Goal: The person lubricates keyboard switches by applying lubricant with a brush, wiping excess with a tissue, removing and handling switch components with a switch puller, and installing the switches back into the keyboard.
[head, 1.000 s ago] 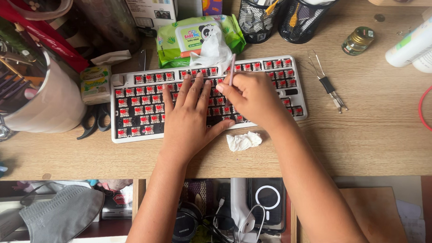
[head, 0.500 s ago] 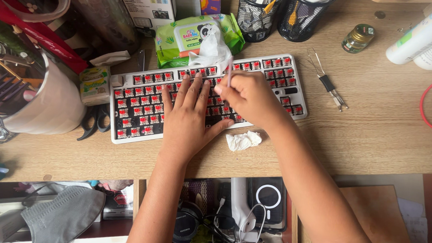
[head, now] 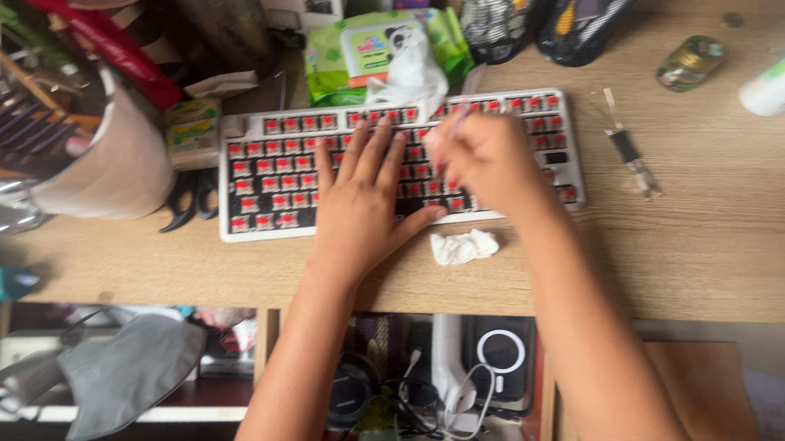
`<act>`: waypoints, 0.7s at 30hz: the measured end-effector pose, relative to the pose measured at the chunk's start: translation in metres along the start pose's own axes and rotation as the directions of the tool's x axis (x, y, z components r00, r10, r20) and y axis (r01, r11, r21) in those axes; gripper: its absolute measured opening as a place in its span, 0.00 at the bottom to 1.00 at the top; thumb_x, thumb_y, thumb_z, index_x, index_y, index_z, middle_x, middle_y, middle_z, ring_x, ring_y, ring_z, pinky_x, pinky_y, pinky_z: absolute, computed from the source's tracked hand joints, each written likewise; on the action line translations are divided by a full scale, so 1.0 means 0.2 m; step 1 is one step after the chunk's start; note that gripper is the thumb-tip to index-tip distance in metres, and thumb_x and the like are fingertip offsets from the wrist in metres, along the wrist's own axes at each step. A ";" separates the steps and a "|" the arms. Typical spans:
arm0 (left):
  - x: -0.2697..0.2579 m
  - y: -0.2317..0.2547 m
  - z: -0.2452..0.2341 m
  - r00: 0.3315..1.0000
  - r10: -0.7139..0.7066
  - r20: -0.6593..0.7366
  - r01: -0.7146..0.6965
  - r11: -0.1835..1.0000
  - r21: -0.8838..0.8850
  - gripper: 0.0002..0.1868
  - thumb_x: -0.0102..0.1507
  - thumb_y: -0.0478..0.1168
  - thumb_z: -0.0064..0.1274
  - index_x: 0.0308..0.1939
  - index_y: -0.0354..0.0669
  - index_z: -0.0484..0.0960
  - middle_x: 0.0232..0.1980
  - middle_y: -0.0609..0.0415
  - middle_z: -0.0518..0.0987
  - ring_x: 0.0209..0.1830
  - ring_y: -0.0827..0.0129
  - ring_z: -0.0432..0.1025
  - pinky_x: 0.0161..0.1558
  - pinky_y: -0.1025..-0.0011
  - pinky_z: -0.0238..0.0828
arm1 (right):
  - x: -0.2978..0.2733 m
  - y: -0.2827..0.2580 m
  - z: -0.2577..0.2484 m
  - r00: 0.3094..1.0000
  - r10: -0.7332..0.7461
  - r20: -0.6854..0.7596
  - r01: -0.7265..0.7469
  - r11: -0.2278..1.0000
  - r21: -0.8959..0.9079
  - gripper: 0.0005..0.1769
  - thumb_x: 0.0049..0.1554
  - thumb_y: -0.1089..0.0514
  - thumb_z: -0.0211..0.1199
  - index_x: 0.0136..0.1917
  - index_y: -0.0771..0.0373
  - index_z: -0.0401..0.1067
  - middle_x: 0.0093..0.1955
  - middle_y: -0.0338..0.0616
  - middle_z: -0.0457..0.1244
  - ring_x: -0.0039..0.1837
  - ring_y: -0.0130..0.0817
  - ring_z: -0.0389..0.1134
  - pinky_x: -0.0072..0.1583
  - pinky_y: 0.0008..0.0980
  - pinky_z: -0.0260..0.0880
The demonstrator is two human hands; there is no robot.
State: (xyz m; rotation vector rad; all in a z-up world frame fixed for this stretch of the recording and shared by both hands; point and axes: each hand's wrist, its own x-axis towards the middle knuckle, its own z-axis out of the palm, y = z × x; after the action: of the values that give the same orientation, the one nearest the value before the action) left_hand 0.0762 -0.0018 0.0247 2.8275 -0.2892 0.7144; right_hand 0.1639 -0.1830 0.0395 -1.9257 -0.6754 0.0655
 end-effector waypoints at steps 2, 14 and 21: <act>0.00 0.00 0.00 1.000 -0.010 0.003 0.010 1.000 -0.005 0.54 0.56 0.75 0.54 0.71 0.37 0.70 0.77 0.44 0.65 0.79 0.51 0.54 0.73 0.32 0.36 | 0.02 0.04 -0.01 0.974 -0.035 -0.225 0.078 0.980 0.184 0.05 0.65 0.63 0.60 0.51 0.66 0.75 0.41 0.41 0.70 0.37 0.22 0.69 0.39 0.23 0.72; -0.02 0.00 0.00 0.999 -0.042 -0.014 0.041 0.999 -0.020 0.56 0.55 0.74 0.55 0.72 0.32 0.67 0.78 0.40 0.62 0.80 0.52 0.54 0.76 0.35 0.36 | 0.00 -0.02 -0.03 0.933 -0.265 -0.245 0.273 0.962 -0.002 0.04 0.69 0.71 0.62 0.55 0.70 0.68 0.45 0.42 0.68 0.48 0.26 0.74 0.49 0.23 0.75; -0.01 0.00 -0.01 0.999 -0.048 0.007 0.048 0.999 -0.011 0.56 0.55 0.74 0.55 0.72 0.34 0.66 0.76 0.41 0.63 0.80 0.52 0.54 0.76 0.35 0.34 | -0.02 -0.01 -0.05 0.975 -0.127 -0.180 0.134 0.991 0.028 0.03 0.68 0.73 0.59 0.53 0.69 0.71 0.42 0.43 0.69 0.44 0.24 0.72 0.47 0.24 0.74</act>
State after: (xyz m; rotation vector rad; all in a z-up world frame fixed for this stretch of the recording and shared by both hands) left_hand 0.0737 -0.0007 0.0243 2.8163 -0.2249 0.6910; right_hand 0.1626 -0.1935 0.0454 -1.8191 -0.6733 -0.1729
